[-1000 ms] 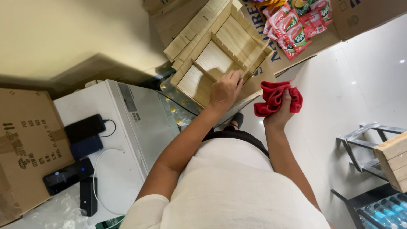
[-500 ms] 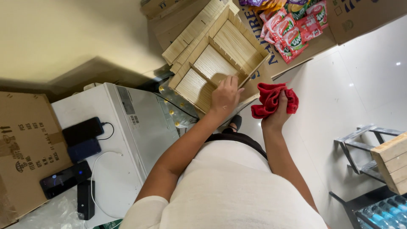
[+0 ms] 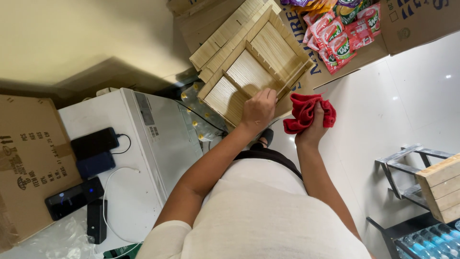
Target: Cleaning and reassembling a wooden display stand for snacks in a grocery store storage area.
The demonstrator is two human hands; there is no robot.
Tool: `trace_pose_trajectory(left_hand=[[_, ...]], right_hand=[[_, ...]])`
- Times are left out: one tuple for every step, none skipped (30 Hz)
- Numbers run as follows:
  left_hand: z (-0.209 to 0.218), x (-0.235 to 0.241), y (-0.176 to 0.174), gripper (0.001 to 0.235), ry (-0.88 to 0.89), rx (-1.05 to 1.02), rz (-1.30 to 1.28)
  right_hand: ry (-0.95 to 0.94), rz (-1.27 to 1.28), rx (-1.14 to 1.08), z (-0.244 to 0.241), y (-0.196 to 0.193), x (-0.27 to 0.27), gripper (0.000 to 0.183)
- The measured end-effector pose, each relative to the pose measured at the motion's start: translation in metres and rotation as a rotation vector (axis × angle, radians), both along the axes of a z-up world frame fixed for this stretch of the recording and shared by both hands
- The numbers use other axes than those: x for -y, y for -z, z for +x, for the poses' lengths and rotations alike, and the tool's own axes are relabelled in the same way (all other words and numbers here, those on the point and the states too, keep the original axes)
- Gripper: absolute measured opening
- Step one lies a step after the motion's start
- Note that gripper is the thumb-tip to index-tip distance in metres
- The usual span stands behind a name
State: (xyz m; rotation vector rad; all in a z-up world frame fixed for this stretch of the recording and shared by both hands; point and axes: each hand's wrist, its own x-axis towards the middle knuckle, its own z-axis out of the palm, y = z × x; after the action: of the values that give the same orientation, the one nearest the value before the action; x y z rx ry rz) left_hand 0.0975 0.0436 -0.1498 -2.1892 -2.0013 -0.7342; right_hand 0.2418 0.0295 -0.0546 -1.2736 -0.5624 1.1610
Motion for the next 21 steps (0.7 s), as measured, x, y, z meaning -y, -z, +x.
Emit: trace_pose_trajectory(left_hand=[[0.000, -0.001, 0.001, 0.022, 0.000, 0.001, 0.000], [0.000, -0.001, 0.002, 0.025, -0.011, -0.040, 0.004], [0.000, -0.001, 0.003, 0.029, -0.022, -0.080, 0.009], [0.003, -0.002, 0.009, 0.029, -0.020, -0.080, 0.009], [0.005, -0.002, 0.015, 0.029, -0.065, -0.128, -0.009], [0.007, -0.004, 0.021, 0.030, -0.111, -0.176, -0.025], [0.005, 0.000, -0.004, 0.030, -0.110, -0.176, -0.024], [0.002, 0.003, -0.030, 0.040, -0.111, -0.166, -0.033], [-0.001, 0.006, -0.055, 0.052, -0.112, -0.155, -0.041], [-0.004, 0.008, -0.048, 0.052, -0.117, -0.153, -0.039], [-0.008, 0.010, -0.040, 0.052, -0.083, -0.106, -0.008], [-0.013, 0.011, -0.032, 0.052, -0.052, -0.060, 0.024], [-0.019, 0.018, -0.032, 0.052, -0.062, -0.059, 0.027], [-0.026, 0.023, -0.032, 0.043, -0.042, -0.020, 0.050], [-0.034, 0.029, -0.033, 0.037, -0.023, 0.018, 0.072], [-0.047, 0.030, -0.041, 0.037, -0.037, 0.015, 0.079], [-0.061, 0.031, -0.050, 0.026, 0.012, 0.132, 0.133], [-0.076, 0.033, -0.058, 0.017, 0.063, 0.247, 0.187], [-0.094, 0.035, -0.074, 0.017, 0.051, 0.242, 0.193], [-0.111, 0.037, -0.089, 0.015, -0.008, 0.350, 0.196], [-0.128, 0.039, -0.104, 0.012, -0.066, 0.458, 0.201]], right_hand=[[0.000, 0.000, 0.001, 0.000, 0.000, 0.000, 0.021], [0.011, -0.004, -0.010, -0.001, -0.001, 0.001, 0.021], [0.023, -0.008, -0.022, -0.001, -0.001, 0.001, 0.021], [0.025, -0.009, -0.021, -0.002, -0.004, 0.002, 0.021], [0.026, -0.005, -0.029, -0.004, -0.006, 0.002, 0.021], [0.026, 0.000, -0.038, -0.005, -0.009, 0.002, 0.021], [0.027, 0.001, -0.038, -0.003, -0.004, 0.002, 0.021], [0.029, 0.009, -0.029, -0.001, 0.001, 0.000, 0.020], [0.032, 0.017, -0.021, 0.000, 0.007, -0.002, 0.019], [0.027, 0.020, -0.019, -0.002, 0.006, -0.001, 0.019], [0.008, 0.032, 0.024, -0.005, 0.005, -0.001, 0.020], [-0.015, 0.045, 0.067, -0.008, 0.005, -0.002, 0.020], [-0.024, 0.048, 0.068, -0.019, -0.009, 0.000, 0.020], [-0.042, 0.070, 0.113, -0.032, -0.022, 0.000, 0.021], [-0.060, 0.092, 0.157, -0.045, -0.035, 0.001, 0.023], [-0.073, 0.100, 0.154, -0.051, -0.042, -0.002, 0.023], [-0.164, 0.186, 0.156, -0.058, -0.048, -0.004, 0.023], [-0.253, 0.272, 0.158, -0.067, -0.054, -0.007, 0.034], [-0.265, 0.278, 0.154, -0.075, -0.056, -0.012, 0.034], [-0.287, 0.310, 0.154, -0.083, -0.058, -0.017, 0.035], [-0.308, 0.341, 0.154, -0.092, -0.059, -0.023, 0.037]])
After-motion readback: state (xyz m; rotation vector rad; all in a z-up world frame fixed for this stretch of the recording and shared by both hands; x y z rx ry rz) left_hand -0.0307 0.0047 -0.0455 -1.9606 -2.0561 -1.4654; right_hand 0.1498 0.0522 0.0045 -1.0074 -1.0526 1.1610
